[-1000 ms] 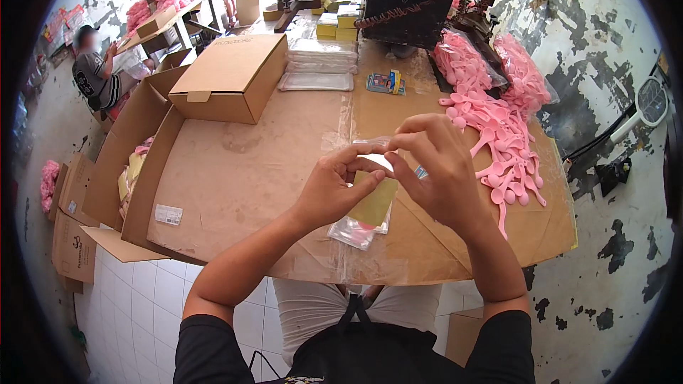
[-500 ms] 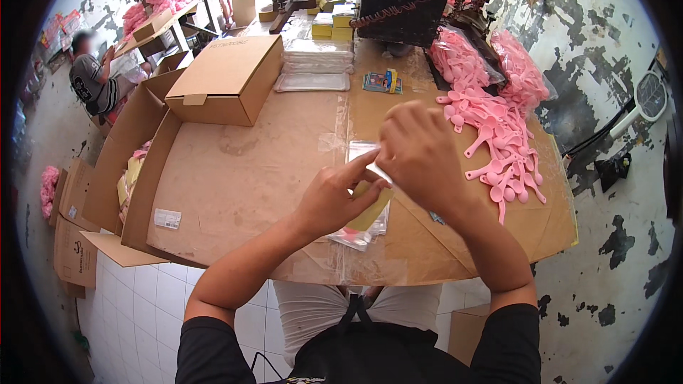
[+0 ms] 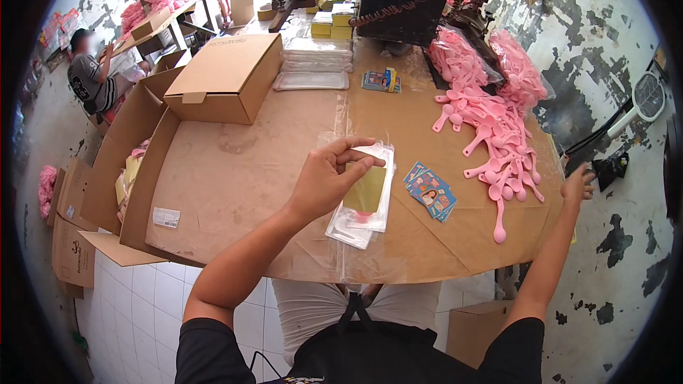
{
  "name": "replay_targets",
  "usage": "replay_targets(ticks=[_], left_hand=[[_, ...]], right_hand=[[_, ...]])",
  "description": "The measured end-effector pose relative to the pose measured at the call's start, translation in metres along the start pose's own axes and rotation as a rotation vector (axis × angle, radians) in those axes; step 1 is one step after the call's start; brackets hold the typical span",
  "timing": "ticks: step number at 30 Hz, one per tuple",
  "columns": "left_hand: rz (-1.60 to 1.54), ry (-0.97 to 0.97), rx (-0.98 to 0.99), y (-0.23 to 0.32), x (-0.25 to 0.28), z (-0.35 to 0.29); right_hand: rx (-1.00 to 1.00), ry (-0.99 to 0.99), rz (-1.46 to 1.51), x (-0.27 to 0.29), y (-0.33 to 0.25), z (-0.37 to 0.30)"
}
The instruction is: Packaging product cards and pink plastic spoons into small plastic bags at a workstation.
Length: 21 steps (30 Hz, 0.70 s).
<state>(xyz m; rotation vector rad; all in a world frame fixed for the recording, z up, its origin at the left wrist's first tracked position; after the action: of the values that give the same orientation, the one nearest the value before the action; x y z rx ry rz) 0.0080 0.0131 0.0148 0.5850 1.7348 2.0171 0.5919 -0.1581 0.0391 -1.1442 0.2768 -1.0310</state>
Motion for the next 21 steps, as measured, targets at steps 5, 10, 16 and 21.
replay_targets(ticks=[5,10,16,21], left_hand=[[-0.069,0.003,0.060,-0.003,-0.003,0.003],[-0.070,-0.023,0.077,-0.013,-0.002,0.003],[-0.108,-0.003,0.091,-0.019,-0.009,0.003],[-0.212,-0.012,0.063,-0.013,-0.009,0.002]], right_hand=[[0.290,0.183,-1.238,-0.013,-0.022,-0.039],[0.326,-0.446,-0.177,-0.172,-0.126,-0.112],[0.452,-0.886,0.201,-0.274,-0.196,-0.183],[0.071,-1.004,0.461,-0.304,-0.175,-0.178]])
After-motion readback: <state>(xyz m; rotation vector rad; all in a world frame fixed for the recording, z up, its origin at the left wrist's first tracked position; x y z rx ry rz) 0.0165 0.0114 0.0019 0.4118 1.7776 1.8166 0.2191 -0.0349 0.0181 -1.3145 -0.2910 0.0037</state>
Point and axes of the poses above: each hand's wrist, its own z-axis towards the middle knuckle, its own x-axis out of the back of the hand, y = z × x, the point moved 2 cm from there along z, towards the middle knuckle, and after that the axes turned 7 degrees about x, right-handed, at the moved point
